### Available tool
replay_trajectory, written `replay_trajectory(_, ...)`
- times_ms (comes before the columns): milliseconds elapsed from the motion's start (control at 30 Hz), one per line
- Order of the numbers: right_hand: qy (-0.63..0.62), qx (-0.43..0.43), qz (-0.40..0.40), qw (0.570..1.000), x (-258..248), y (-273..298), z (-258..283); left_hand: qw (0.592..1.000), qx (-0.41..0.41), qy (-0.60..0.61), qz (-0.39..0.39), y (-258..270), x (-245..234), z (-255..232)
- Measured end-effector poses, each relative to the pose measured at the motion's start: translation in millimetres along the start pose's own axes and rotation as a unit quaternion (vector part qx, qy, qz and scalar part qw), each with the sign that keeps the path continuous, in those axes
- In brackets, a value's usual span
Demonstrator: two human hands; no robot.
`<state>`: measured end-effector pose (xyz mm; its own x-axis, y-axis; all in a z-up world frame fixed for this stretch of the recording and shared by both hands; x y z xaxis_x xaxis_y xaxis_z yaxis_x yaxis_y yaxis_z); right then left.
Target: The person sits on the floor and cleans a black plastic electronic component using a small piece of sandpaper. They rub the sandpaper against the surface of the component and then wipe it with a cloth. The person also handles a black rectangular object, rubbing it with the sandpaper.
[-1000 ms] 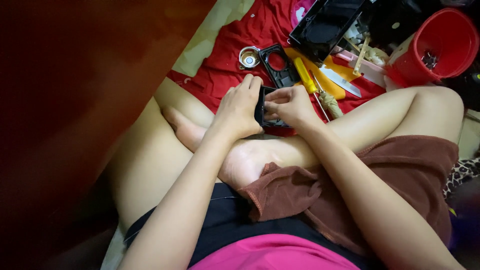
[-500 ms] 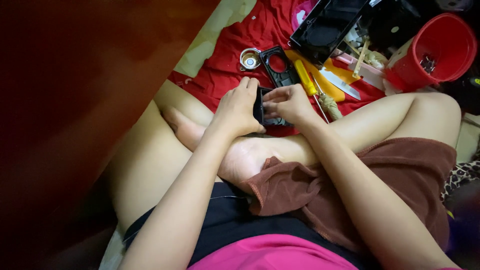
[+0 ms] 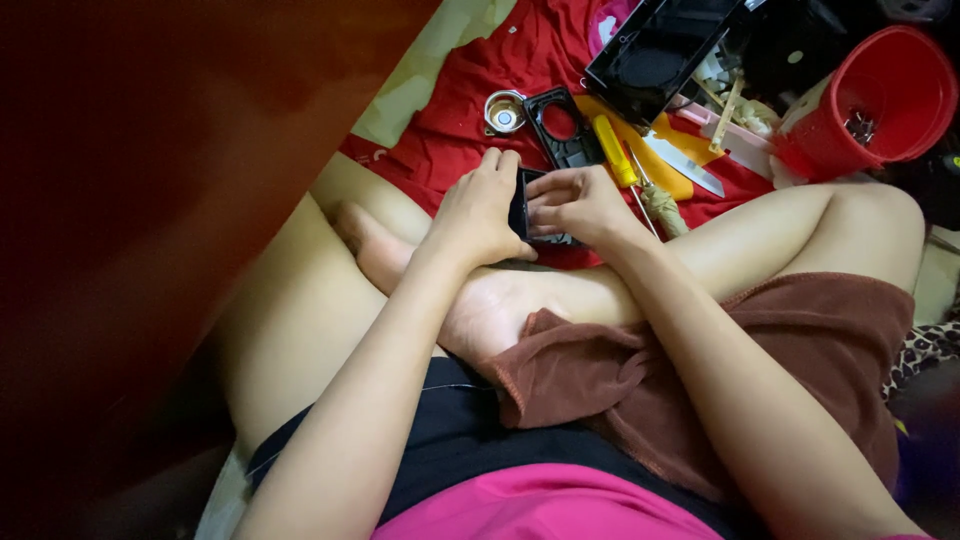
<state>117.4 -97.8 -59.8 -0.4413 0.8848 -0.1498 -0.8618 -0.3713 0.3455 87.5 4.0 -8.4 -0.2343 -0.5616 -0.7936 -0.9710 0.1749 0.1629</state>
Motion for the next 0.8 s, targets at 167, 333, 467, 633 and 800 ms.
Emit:
replay_trajectory(167, -0.021, -0.029, -0.019, 0.999, 0, 9, 12, 1.000, 0.001, 0.001, 0.008, 3, -1, -4)
replay_trajectory(333, 0.002, -0.060, -0.032, 0.998, -4, -2, 2, 1.000, -0.013, -0.009, 0.015, 4, 1, -2)
replay_trajectory(467, 0.017, -0.060, -0.029, 0.998, -4, -4, 0, 1.000, -0.006, -0.010, 0.018, 2, 2, -3)
replay_trajectory(633, -0.004, -0.066, -0.067, 0.996, -12, -3, 5, 0.999, -0.020, -0.016, 0.022, 5, 1, -3)
replay_trajectory(800, 0.042, -0.063, -0.040, 0.996, -5, -9, -2, 1.000, -0.014, -0.010, 0.025, 2, 3, -1)
Point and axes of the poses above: each hand's wrist, its own y-axis away from the middle knuckle, its own x-axis out of the palm, z = x × y, the point moved 9 cm from there along -y, towards the middle knuckle, and after that the axes turned 1 degree about -x, right-handed, at the moved point
